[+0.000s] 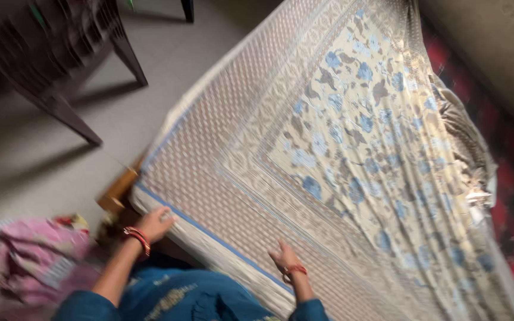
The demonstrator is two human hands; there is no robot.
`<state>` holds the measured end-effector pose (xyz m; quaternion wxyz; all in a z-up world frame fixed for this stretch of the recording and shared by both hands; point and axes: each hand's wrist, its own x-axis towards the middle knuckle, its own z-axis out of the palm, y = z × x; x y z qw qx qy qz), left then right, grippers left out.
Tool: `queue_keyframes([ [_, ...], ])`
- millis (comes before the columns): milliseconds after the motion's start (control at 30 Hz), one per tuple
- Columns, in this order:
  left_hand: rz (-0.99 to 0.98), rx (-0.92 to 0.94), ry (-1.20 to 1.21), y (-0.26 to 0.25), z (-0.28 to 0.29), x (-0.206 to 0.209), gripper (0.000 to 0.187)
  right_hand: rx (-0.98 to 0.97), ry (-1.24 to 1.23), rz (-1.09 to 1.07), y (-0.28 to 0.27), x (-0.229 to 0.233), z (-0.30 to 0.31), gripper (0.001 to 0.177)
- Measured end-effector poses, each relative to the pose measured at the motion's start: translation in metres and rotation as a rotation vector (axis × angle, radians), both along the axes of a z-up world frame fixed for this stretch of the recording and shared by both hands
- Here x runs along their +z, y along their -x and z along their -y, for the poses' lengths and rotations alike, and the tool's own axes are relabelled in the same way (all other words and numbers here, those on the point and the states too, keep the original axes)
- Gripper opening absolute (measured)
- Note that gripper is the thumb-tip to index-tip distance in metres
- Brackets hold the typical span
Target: The person spreads a bedsheet over a mattress, tucks the edges into the bed frame, and gathers pillows from the floor.
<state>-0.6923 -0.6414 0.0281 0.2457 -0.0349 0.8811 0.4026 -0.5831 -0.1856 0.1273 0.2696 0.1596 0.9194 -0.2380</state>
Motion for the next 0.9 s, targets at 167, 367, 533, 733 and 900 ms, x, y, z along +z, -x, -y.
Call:
queue_keyframes([
  [167, -0.006, -0.023, -0.060, 0.052, 0.068, -0.004, 0.063, -0.039, -0.105, 0.150, 0.037, -0.010, 0.080, 0.075],
  [367, 0.015, 0.012, 0.001, 0.086, 0.128, -0.005, 0.063, 0.049, 0.022, -0.122, 0.103, -0.030, 0.155, 0.076],
  [533, -0.106, 0.028, 0.014, 0.104, 0.126, 0.018, 0.068, 0.047, 0.074, -0.219, 0.131, -0.009, 0.186, 0.079],
  [733, -0.138, 0.065, -0.050, 0.080, 0.102, 0.080, 0.067, 0.134, 0.045, -0.261, 0.123, -0.009, 0.176, 0.084],
  [900, -0.105, 0.026, 0.049, 0.057, 0.097, 0.096, 0.073, 0.101, 0.055, -0.128, 0.089, -0.033, 0.155, 0.089],
])
